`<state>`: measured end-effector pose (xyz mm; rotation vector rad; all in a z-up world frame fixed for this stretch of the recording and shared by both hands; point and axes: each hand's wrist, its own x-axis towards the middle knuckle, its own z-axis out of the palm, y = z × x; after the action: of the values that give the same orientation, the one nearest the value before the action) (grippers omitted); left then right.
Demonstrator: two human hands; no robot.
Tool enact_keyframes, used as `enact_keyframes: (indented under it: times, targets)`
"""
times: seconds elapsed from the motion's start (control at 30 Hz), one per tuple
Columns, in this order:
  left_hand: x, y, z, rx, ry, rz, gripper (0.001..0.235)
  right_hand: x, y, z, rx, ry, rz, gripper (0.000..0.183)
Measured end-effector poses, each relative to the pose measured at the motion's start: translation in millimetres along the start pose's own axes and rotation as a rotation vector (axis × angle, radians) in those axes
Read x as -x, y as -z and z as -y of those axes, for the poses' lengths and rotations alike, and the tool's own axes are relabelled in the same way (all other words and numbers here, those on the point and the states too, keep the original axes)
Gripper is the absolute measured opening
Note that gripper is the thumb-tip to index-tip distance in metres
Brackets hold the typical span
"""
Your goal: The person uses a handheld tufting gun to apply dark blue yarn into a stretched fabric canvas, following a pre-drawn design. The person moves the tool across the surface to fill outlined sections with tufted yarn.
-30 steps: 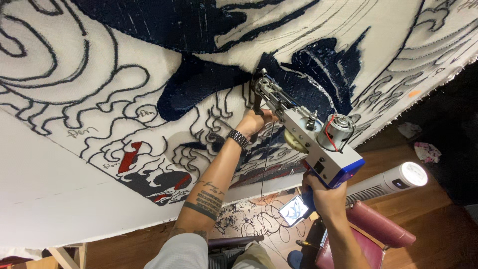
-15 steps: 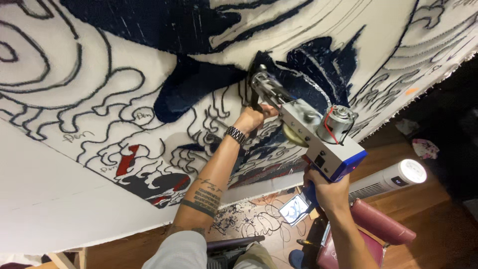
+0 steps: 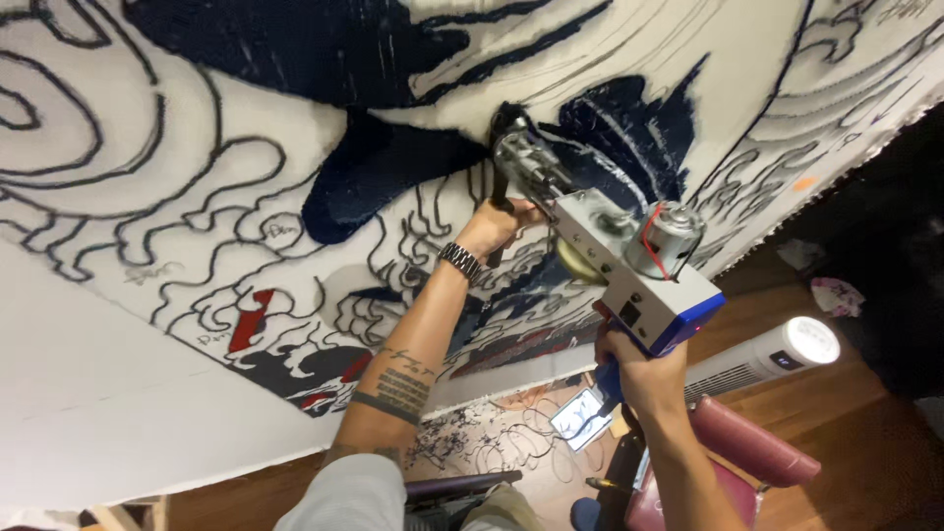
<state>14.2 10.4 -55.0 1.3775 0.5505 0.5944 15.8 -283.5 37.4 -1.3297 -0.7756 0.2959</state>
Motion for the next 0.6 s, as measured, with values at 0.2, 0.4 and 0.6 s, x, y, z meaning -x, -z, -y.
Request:
enact_keyframes:
  times: [0.2,0.4,0.6]
  targets:
    - [3,1,-15,-0.018,-0.061,0.036,0.02,0,1,-11,-0.063,0.027,0.002,0.022]
    - [-18,6,-1,-0.036,-0.027,0.014,0.027,-1,4,-20,-0.116,0.026,-0.007,0.027]
    - [-6,-3,-26,-0.064,-0.038,-0.021,0.028,-11,16,-23,-0.158,0.073,-0.01,0.03]
